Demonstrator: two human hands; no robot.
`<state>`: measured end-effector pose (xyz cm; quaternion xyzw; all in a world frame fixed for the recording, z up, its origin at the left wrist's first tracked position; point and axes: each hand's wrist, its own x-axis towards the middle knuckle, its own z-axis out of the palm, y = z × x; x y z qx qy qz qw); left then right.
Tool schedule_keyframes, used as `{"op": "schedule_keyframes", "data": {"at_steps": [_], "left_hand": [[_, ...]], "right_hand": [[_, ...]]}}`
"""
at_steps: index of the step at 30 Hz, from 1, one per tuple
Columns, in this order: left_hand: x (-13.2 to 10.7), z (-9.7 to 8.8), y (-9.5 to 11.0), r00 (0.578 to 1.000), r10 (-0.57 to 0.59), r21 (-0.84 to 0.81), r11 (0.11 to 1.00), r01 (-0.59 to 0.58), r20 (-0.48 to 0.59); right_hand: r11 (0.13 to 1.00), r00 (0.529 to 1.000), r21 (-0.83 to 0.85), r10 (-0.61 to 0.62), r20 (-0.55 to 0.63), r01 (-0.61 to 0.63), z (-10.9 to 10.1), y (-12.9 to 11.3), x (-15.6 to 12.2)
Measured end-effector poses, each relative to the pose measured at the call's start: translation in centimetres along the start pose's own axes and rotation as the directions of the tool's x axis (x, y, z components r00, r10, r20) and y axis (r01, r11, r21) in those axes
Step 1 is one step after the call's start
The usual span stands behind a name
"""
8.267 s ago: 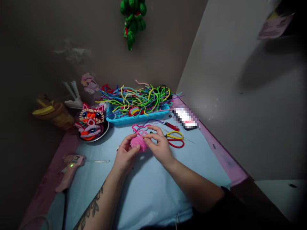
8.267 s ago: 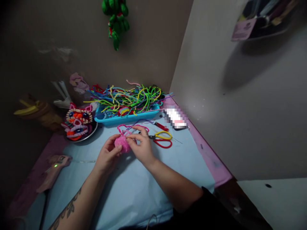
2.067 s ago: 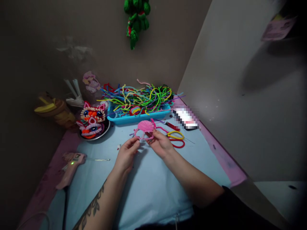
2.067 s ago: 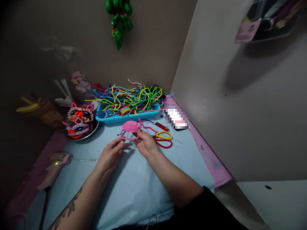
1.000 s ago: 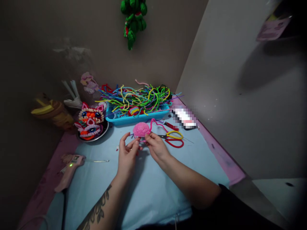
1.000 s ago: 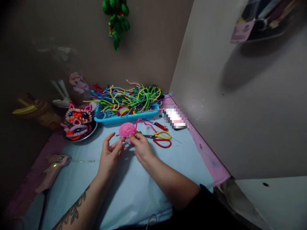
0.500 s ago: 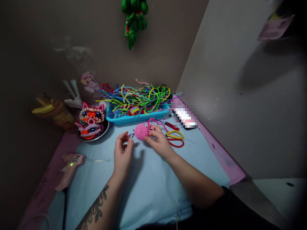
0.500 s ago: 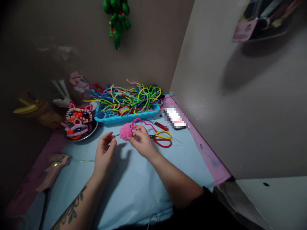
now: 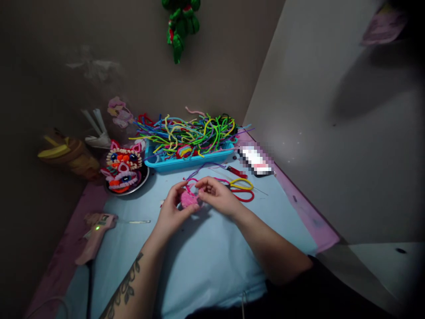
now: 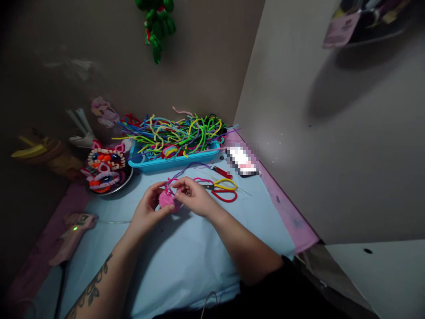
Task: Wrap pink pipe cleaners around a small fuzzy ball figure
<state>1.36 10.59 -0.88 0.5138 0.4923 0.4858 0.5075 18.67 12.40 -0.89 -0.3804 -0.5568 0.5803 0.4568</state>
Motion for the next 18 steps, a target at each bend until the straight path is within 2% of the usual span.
{"op": "schedule_keyframes", "data": {"at_steps": [3, 5, 7, 10, 13, 18], "left_hand": [[0.01, -0.02, -0.14, 0.992, 0.083, 0.098, 0.991, -0.092, 0.095], [-0.04, -0.11, -0.41, 0.983, 0.178, 0.252, 0.95, -0.186, 0.054], [-0.12, -0.23, -0.71, 0.954, 0.298, 0.431, 0.859, -0.278, 0.023], [-0.28, -0.39, -0.94, 0.9, 0.42, 0.584, 0.704, -0.405, 0.118], [-0.4, -0.47, -0.86, 0.859, 0.471, 0.632, 0.607, -0.482, 0.202], [-0.32, -0.55, -0.72, 0.834, 0.475, 0.663, 0.533, -0.526, 0.281]], "right_hand": [[0.999, 0.997, 0.04, 0.014, -0.078, -0.011, 0.08, -0.02, 0.13], [1.0, 0.992, -0.003, 0.002, -0.124, -0.003, 0.18, -0.12, 0.11], [0.998, 0.989, -0.06, -0.015, -0.148, 0.007, 0.32, -0.27, -0.02], [0.996, 0.991, -0.089, -0.004, -0.132, -0.008, 0.54, -0.45, -0.25], [0.997, 0.991, -0.072, 0.019, -0.135, -0.029, 0.69, -0.42, -0.32], [0.999, 0.987, -0.007, 0.044, -0.153, -0.046, 0.8, -0.17, -0.17]]}}
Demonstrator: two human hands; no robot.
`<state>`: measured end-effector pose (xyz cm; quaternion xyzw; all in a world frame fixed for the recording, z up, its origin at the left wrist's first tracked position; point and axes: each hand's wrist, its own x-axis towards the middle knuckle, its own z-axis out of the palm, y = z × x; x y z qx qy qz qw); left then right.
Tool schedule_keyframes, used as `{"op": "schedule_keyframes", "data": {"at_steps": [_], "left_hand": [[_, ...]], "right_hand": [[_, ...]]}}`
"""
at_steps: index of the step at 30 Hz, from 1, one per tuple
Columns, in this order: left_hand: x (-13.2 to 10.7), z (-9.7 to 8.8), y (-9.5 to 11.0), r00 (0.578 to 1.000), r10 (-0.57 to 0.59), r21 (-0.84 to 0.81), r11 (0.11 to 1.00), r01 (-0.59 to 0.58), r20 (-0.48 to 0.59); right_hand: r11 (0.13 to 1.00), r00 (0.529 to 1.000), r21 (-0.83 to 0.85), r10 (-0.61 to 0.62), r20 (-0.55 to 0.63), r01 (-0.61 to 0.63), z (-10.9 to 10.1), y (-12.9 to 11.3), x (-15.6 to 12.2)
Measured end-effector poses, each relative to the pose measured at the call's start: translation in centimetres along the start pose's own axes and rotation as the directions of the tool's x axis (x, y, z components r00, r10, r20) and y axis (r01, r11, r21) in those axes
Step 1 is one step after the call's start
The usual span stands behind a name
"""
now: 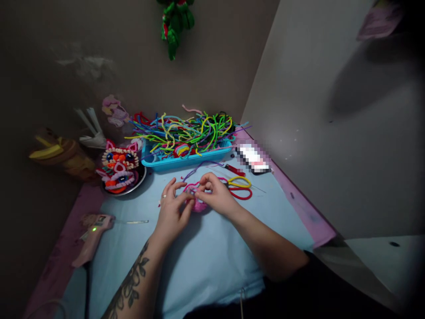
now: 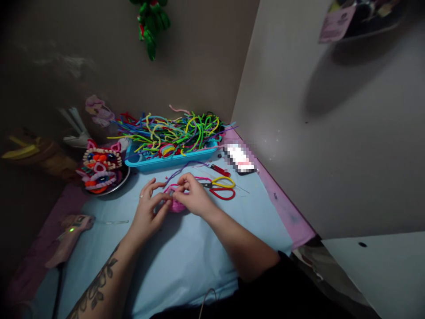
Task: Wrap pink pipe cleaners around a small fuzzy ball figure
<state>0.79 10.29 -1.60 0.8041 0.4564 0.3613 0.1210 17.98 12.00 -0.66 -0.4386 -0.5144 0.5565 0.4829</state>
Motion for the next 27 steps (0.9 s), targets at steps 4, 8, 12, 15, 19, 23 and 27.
{"op": "schedule_keyframes", "data": {"at_steps": [4, 8, 12, 15, 19, 23, 27], "left_hand": [[0.2, 0.0, -0.4, 0.998, 0.054, 0.026, 0.998, -0.055, 0.023], [0.4, 0.0, -0.7, 0.997, 0.072, 0.069, 0.995, -0.074, 0.024], [0.4, -0.1, -0.7, 0.996, 0.083, 0.106, 0.991, -0.086, 0.029], [0.3, -0.2, -0.7, 0.997, 0.07, 0.087, 0.994, -0.072, 0.026], [0.2, 0.1, -0.7, 0.998, -0.033, -0.003, 0.999, 0.033, 0.049], [0.0, 0.7, -0.5, 0.984, -0.141, -0.064, 0.987, 0.148, 0.11], [0.1, 1.1, -0.4, 0.972, -0.206, -0.071, 0.974, 0.215, 0.113]], "right_hand": [[0.998, 0.999, 0.054, 0.034, 0.009, -0.035, 0.2, 0.1, 0.0], [0.995, 0.999, 0.092, 0.043, 0.009, -0.044, 0.3, 0.4, 0.0], [0.989, 0.998, 0.132, 0.059, 0.008, -0.06, 0.4, 0.7, 0.1], [0.987, 0.997, 0.14, 0.076, 0.012, -0.077, 0.3, 0.7, 0.2], [0.994, 0.997, 0.084, 0.078, -0.007, -0.077, 0.1, 0.5, 0.3], [0.997, 0.997, 0.028, 0.069, -0.028, -0.068, 0.3, 0.3, 0.1], [0.999, 0.999, -0.003, 0.049, -0.016, -0.049, 0.6, 0.1, -0.1]]}}
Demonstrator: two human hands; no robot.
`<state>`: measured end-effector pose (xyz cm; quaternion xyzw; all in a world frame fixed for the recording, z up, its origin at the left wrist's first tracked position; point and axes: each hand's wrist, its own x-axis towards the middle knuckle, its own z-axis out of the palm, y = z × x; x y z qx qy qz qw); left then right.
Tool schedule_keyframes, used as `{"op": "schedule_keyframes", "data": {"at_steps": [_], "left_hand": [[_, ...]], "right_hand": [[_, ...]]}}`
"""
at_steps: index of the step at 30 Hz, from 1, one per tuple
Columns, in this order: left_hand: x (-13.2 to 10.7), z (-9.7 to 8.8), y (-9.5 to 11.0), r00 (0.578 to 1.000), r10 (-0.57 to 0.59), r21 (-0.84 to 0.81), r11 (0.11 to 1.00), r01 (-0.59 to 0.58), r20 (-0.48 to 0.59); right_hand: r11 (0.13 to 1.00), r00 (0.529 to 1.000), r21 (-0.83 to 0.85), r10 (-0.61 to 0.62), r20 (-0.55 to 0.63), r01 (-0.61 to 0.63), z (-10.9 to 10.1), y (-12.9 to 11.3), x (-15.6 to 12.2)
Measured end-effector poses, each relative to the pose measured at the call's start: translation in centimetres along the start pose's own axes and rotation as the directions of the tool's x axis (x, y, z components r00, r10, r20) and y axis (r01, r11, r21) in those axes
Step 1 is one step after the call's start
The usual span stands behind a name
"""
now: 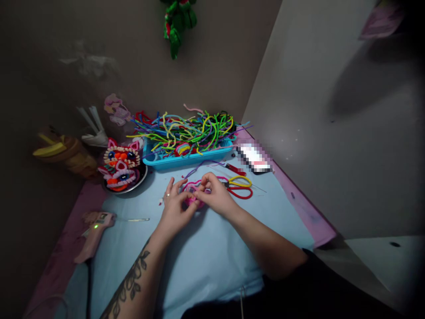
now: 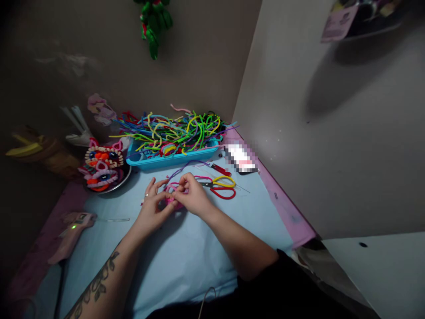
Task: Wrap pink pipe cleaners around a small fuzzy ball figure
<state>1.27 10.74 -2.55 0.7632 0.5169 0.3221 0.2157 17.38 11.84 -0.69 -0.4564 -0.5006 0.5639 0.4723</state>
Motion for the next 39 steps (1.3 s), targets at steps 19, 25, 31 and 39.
{"op": "schedule_keyframes", "data": {"at_steps": [19, 25, 31, 39], "left_hand": [[0.5, -0.4, 0.4, 0.904, -0.419, -0.572, 0.763, 0.302, -0.081], [0.5, 0.3, 1.1, 0.725, -0.565, -0.817, 0.145, 0.558, 0.395], [0.7, 0.0, 1.6, 0.773, -0.5, -0.916, -0.119, 0.384, 0.39], [0.8, -0.7, 1.4, 0.818, -0.517, -0.964, -0.063, 0.258, 0.253]], "right_hand": [[0.864, 0.962, 0.503, 0.111, -0.251, 0.031, -1.0, 2.3, 2.4], [0.697, 0.981, 0.717, 0.135, -0.141, 0.008, -0.7, 2.5, 2.6], [0.739, 0.995, 0.672, 0.093, -0.02, -0.056, 0.3, 2.5, 1.5], [0.972, 0.993, 0.233, -0.006, -0.117, 0.033, 0.6, 2.6, 0.9]]}}
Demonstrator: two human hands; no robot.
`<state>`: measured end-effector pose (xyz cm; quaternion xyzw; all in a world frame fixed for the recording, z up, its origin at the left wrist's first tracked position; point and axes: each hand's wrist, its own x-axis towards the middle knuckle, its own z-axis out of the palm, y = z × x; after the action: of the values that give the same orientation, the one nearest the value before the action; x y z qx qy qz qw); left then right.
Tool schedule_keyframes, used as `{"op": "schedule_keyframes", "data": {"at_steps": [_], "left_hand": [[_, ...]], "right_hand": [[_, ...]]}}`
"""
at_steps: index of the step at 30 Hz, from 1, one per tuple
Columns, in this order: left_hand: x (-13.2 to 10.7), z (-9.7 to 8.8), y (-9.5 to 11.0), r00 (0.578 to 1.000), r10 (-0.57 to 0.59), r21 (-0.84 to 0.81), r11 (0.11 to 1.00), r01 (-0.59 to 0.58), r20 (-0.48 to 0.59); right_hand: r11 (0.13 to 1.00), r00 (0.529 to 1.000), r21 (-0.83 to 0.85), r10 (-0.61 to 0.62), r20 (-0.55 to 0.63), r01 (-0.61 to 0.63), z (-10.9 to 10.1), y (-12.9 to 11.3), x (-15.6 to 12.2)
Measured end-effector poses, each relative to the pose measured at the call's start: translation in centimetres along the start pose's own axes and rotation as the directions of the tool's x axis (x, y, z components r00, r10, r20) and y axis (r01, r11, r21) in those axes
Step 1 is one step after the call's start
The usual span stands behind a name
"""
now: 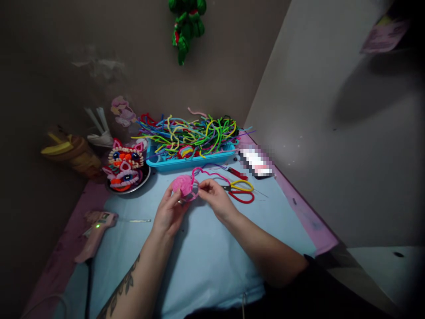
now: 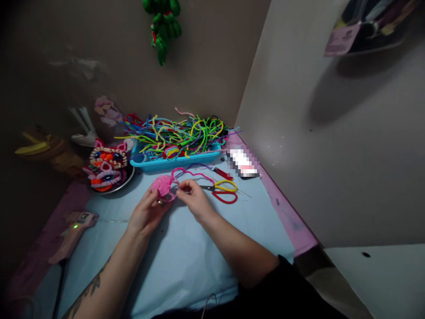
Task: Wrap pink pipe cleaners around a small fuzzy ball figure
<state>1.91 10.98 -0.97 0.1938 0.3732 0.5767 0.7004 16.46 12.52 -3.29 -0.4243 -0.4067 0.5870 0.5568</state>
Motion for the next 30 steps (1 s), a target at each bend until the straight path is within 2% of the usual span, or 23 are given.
{"op": "schedule_keyframes", "data": {"at_steps": [3, 5, 6, 7, 8, 10, 12, 14, 15, 17, 20, 22, 24, 26, 28, 30], "left_hand": [[0.0, -0.2, 0.4, 1.0, -0.016, 0.006, 1.0, 0.016, 0.016], [0.0, -0.3, 0.8, 0.999, -0.023, 0.011, 1.0, 0.023, 0.032], [0.0, -0.3, 0.9, 0.999, -0.023, 0.015, 1.0, 0.023, 0.04], [-0.1, -0.4, 1.1, 0.999, -0.023, 0.02, 1.0, 0.022, 0.047], [-0.1, -0.4, 1.2, 0.998, -0.023, 0.025, 0.999, 0.022, 0.054], [-0.1, -0.6, 1.5, 0.997, -0.027, 0.03, 0.999, 0.025, 0.067], [-0.1, -0.8, 1.6, 0.996, -0.036, 0.023, 0.999, 0.034, 0.082], [-0.1, -0.9, 1.8, 0.995, -0.039, 0.015, 0.999, 0.037, 0.095], [-0.1, -1.0, 1.8, 0.994, -0.037, 0.014, 0.999, 0.036, 0.098], [-0.1, -1.0, 1.9, 0.995, -0.03, 0.017, 0.999, 0.028, 0.1], [-0.1, -0.9, 2.0, 0.993, -0.042, 0.04, 0.998, 0.038, 0.11], [-0.1, -0.8, 1.9, 0.992, -0.062, 0.06, 0.997, 0.055, 0.11], [-0.1, -0.7, 1.9, 0.991, -0.08, 0.069, 0.995, 0.073, 0.108], [-0.1, -0.7, 1.8, 0.99, -0.096, 0.07, 0.994, 0.089, 0.108], [-0.1, -0.7, 1.8, 0.987, -0.113, 0.066, 0.992, 0.106, 0.113], [-0.2, -0.7, 1.7, 0.983, -0.136, 0.063, 0.99, 0.129, 0.121]], "right_hand": [[0.964, 0.975, -0.214, -0.186, -0.126, 0.156, -1.4, -1.0, 0.6], [0.877, 0.94, -0.43, -0.305, -0.151, 0.215, -2.9, -1.8, 1.1], [0.786, 0.924, -0.574, -0.361, -0.129, 0.227, -3.7, -2.1, 1.5], [0.658, 0.921, -0.719, -0.384, -0.068, 0.222, -4.4, -2.4, 1.8], [0.522, 0.925, -0.832, -0.378, -0.028, 0.188, -5.1, -2.6, 2.1], [0.289, 0.95, -0.952, -0.312, 0.01, 0.105, -6.1, -2.7, 2.6], [0.139, 0.972, -0.988, -0.233, 0.027, 0.061, -6.6, -2.5, 2.9], [0.08, 0.979, -0.995, -0.2, 0.047, 0.064, -6.7, -2.4, 3.1], [0.085, 0.975, -0.994, -0.216, 0.052, 0.072, -6.7, -2.4, 3.1], [0.156, 0.949, -0.982, -0.311, 0.053, 0.106, -6.6, -2.7, 2.9], [0.36, 0.865, -0.905, -0.501, 0.018, 0.228, -6.2, -3.2, 2.3], [0.53, 0.841, -0.791, -0.54, -0.037, 0.306, -5.9, -3.5, 1.7], [0.703, 0.871, -0.628, -0.485, -0.081, 0.333, -5.6, -3.5, 1.2], [0.813, 0.911, -0.483, -0.407, -0.071, 0.325, -5.3, -3.5, 0.8], [0.839, 0.927, -0.428, -0.374, -0.009, 0.335, -5.1, -3.6, 0.6], [0.814, 0.922, -0.448, -0.382, 0.067, 0.37, -4.9, -3.8, 0.5]]}}
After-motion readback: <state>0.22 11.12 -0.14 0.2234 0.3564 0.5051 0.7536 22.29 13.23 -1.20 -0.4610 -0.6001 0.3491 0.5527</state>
